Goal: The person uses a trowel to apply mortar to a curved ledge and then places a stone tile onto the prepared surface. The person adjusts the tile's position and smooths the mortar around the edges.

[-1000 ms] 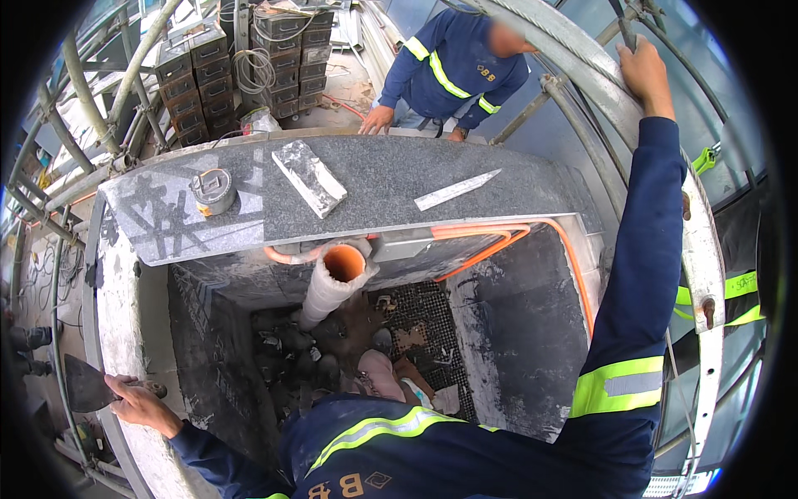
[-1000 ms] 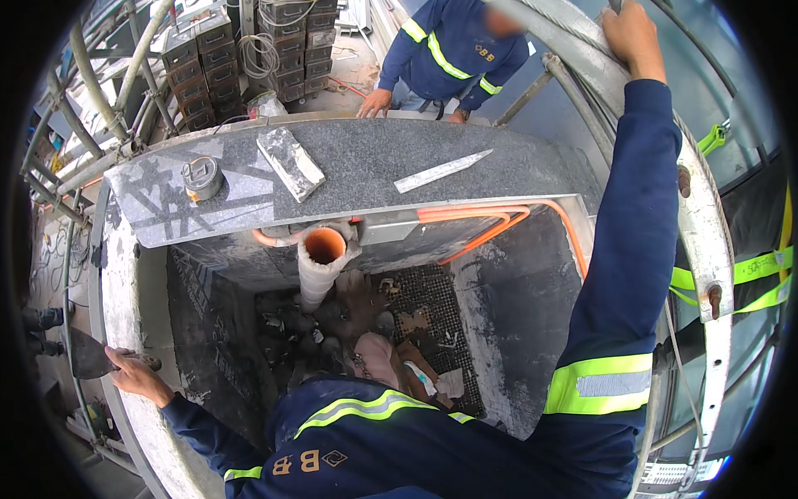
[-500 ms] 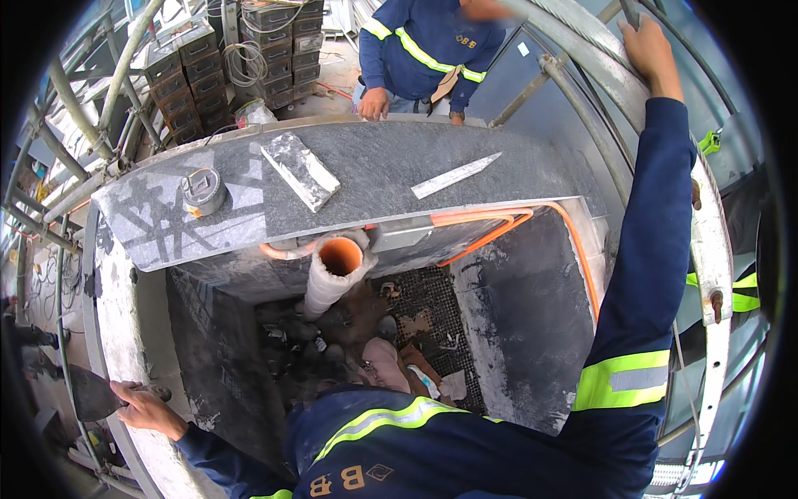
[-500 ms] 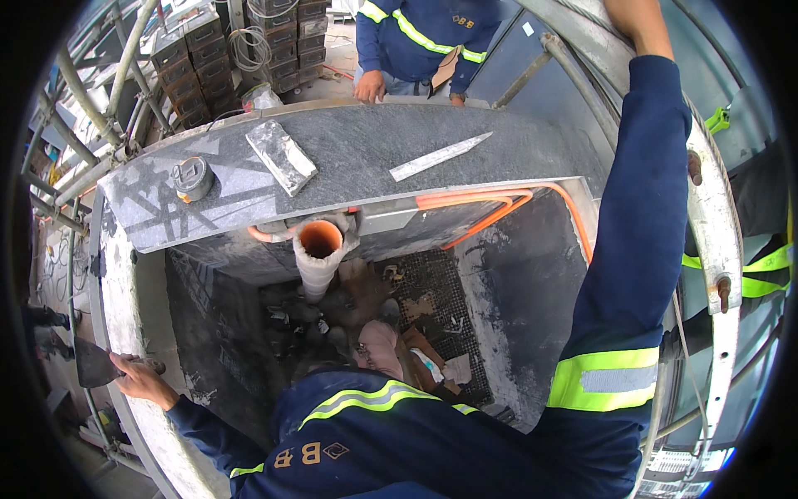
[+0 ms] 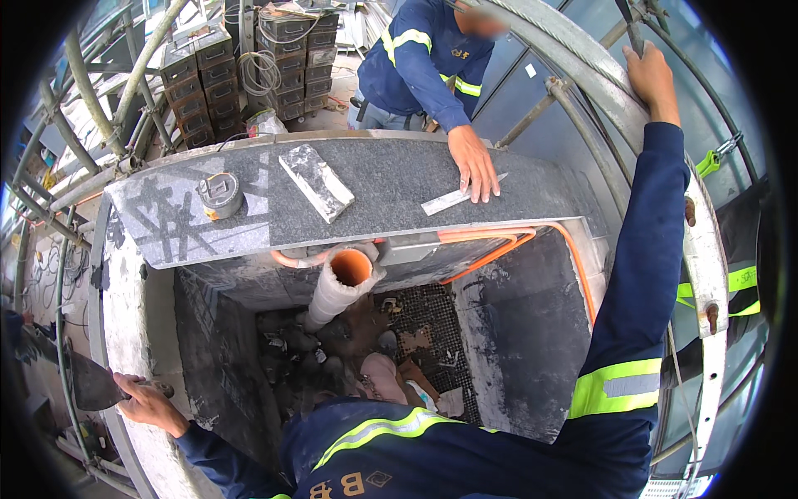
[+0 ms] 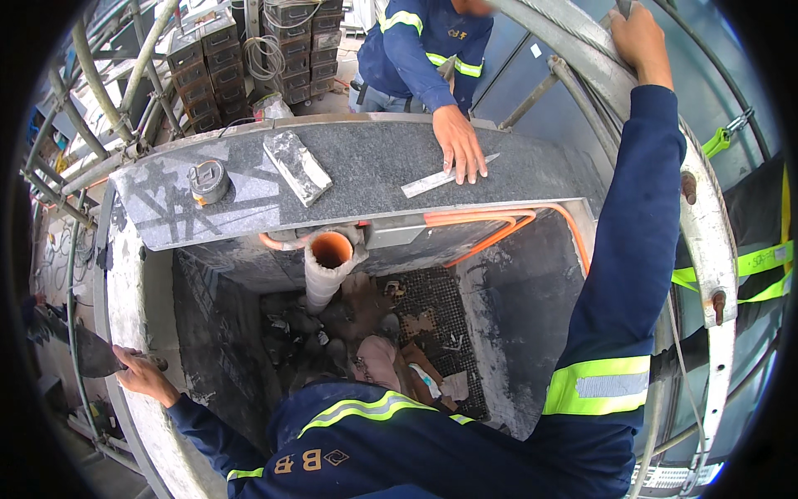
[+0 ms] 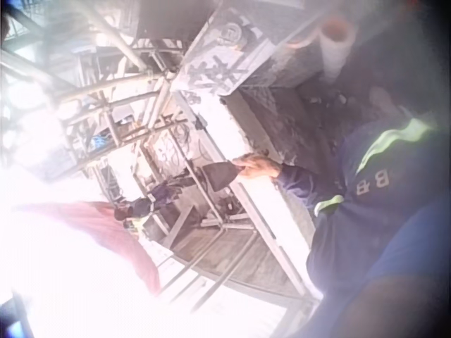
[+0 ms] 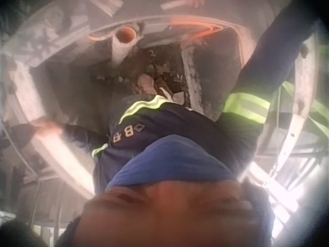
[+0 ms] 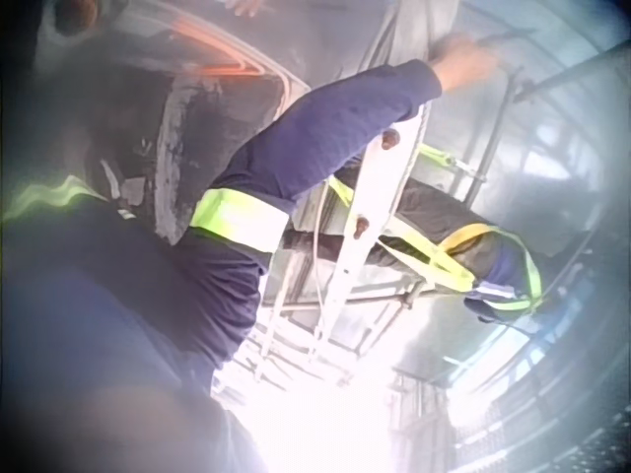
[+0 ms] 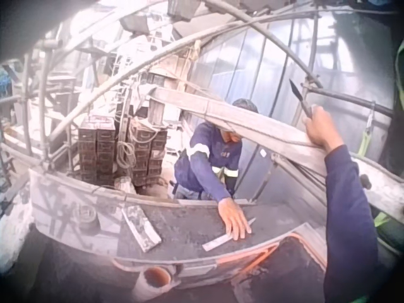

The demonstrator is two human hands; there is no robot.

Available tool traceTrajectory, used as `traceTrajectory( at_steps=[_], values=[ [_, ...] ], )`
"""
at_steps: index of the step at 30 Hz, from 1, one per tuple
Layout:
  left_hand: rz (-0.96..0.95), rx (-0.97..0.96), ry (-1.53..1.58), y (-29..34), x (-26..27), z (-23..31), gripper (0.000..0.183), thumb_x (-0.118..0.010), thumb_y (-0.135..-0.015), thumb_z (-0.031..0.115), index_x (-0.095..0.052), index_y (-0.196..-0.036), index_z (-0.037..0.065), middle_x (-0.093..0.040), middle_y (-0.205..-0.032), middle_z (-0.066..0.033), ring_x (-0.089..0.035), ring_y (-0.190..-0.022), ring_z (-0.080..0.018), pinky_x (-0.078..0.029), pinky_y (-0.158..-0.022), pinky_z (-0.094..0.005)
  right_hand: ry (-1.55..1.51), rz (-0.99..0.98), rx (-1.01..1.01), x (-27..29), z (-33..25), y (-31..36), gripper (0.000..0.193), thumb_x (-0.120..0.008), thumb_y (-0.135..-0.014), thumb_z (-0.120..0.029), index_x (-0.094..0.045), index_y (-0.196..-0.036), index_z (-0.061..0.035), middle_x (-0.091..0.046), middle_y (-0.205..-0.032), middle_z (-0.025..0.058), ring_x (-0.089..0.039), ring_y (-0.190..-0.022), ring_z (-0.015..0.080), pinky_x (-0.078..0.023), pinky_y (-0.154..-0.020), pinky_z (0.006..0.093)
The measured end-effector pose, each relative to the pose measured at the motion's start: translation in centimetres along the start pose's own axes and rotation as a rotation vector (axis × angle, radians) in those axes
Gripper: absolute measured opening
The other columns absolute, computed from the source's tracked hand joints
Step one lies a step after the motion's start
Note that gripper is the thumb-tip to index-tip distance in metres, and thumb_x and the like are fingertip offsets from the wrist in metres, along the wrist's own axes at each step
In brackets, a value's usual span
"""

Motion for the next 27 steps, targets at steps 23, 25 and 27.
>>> traceTrajectory(
  at_steps=[23,25,27],
  values=[
    [0.041,-0.055,0.027,0.0,0.1,1.0,0.063,-0.054,-0.108,0.050,-0.063,-0.075,-0.003,-0.048,-0.064,-0.0085,-0.047,-0.059,-0.0177,-0.044,-0.063,-0.0390,-0.020,0.031,0.033,0.0,-0.4,0.2,0.049,-0.063,-0.096,-0.041,-0.064,-0.116,0.0028,-0.069,-0.113,0.0314,-0.064,-0.112,0.0493,-0.050,-0.097,0.0510],
    [0.044,-0.033,0.030,0.1,0.1,1.1,0.063,-0.054,-0.107,0.050,-0.062,-0.075,-0.004,-0.049,-0.064,-0.0087,-0.047,-0.059,-0.0174,-0.044,-0.061,-0.0384,-0.032,0.048,0.042,-0.1,-0.3,0.2,0.049,-0.063,-0.096,-0.041,-0.064,-0.116,0.0027,-0.069,-0.113,0.0314,-0.064,-0.112,0.0493,-0.049,-0.097,0.0512],
    [0.049,-0.021,0.035,0.2,0.0,1.1,0.063,-0.055,-0.107,0.049,-0.062,-0.075,-0.004,-0.051,-0.064,-0.0090,-0.047,-0.058,-0.0171,-0.044,-0.060,-0.0379,-0.046,0.068,0.049,-0.2,-0.3,0.3,0.049,-0.063,-0.096,-0.041,-0.064,-0.116,0.0027,-0.069,-0.113,0.0314,-0.063,-0.113,0.0492,-0.049,-0.097,0.0515]
  ],
)
Point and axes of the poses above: each hand's wrist, its own y-axis away from the middle knuckle, its own x-axis out of the back of the hand, z = x × y, the point moved 5 cm from there along -y, towards the middle knuckle
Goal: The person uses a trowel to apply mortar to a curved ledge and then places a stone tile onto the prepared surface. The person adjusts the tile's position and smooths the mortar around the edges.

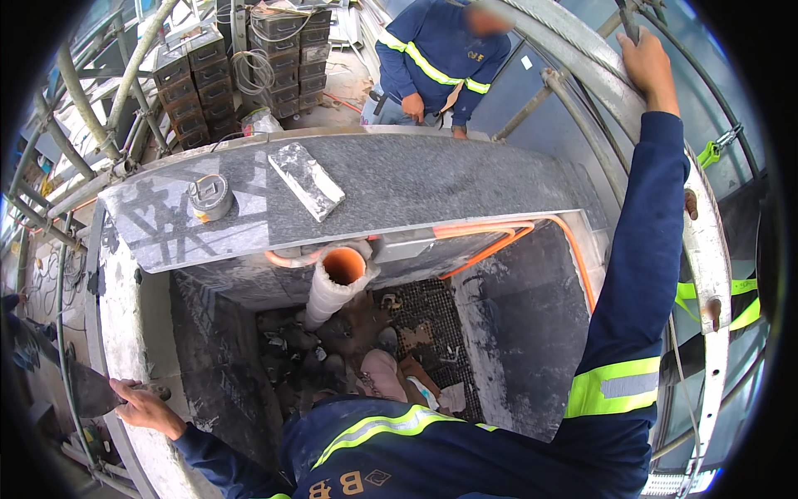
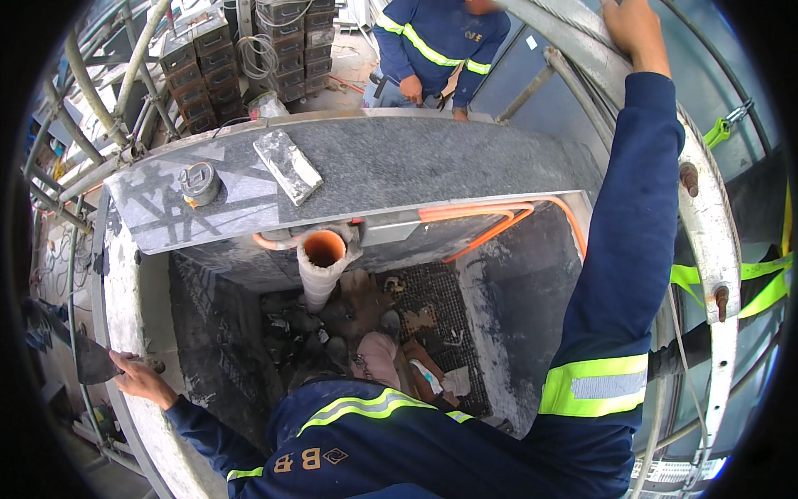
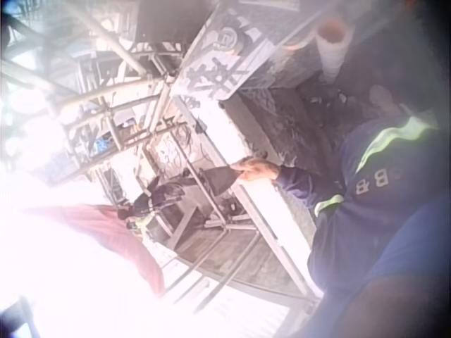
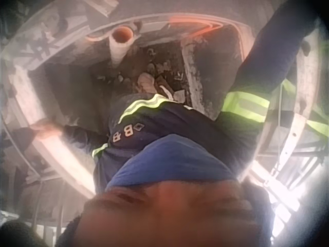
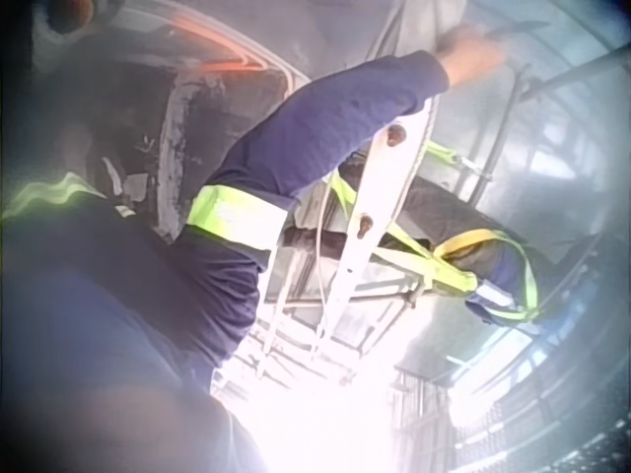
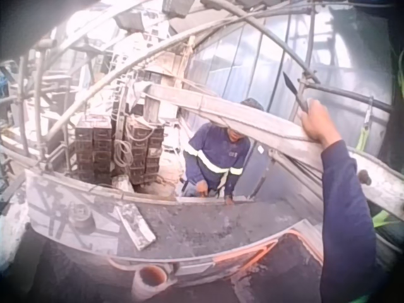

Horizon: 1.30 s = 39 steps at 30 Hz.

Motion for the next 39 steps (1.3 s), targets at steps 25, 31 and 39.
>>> traceTrajectory(
  at_steps=[25,31,39],
  values=[
    [0.023,-0.090,0.116,0.5,-0.4,1.7,0.061,-0.056,-0.107,0.048,-0.053,-0.067,0.002,-0.048,-0.058,-0.0052,-0.044,-0.053,-0.0137,-0.036,-0.051,-0.0329,-0.124,0.082,-0.111,3.4,-4.4,3.1,0.027,-0.064,-0.091,-0.019,-0.060,-0.108,0.0021,-0.066,-0.110,0.0322,-0.061,-0.108,0.0525,-0.049,-0.092,0.0570],
    [-0.016,-0.064,0.107,0.3,-0.1,1.6,0.064,-0.055,-0.107,0.050,-0.055,-0.068,0.000,-0.048,-0.058,-0.0055,-0.043,-0.051,-0.0139,-0.036,-0.051,-0.0337,-0.132,0.102,-0.098,2.0,-3.7,2.5,0.025,-0.065,-0.091,-0.018,-0.060,-0.106,0.0014,-0.066,-0.107,0.0319,-0.061,-0.107,0.0521,-0.049,-0.091,0.0573],
    [0.062,-0.069,0.001,0.0,0.0,0.5,0.062,-0.055,-0.107,0.049,-0.058,-0.073,-0.003,-0.053,-0.062,-0.0085,-0.048,-0.055,-0.0168,-0.042,-0.052,-0.0352,-0.144,0.140,-0.071,3.7,-5.3,3.5,0.023,-0.066,-0.091,-0.017,-0.061,-0.104,0.0015,-0.067,-0.105,0.0316,-0.062,-0.106,0.0515,-0.050,-0.089,0.0564]
  ],
)
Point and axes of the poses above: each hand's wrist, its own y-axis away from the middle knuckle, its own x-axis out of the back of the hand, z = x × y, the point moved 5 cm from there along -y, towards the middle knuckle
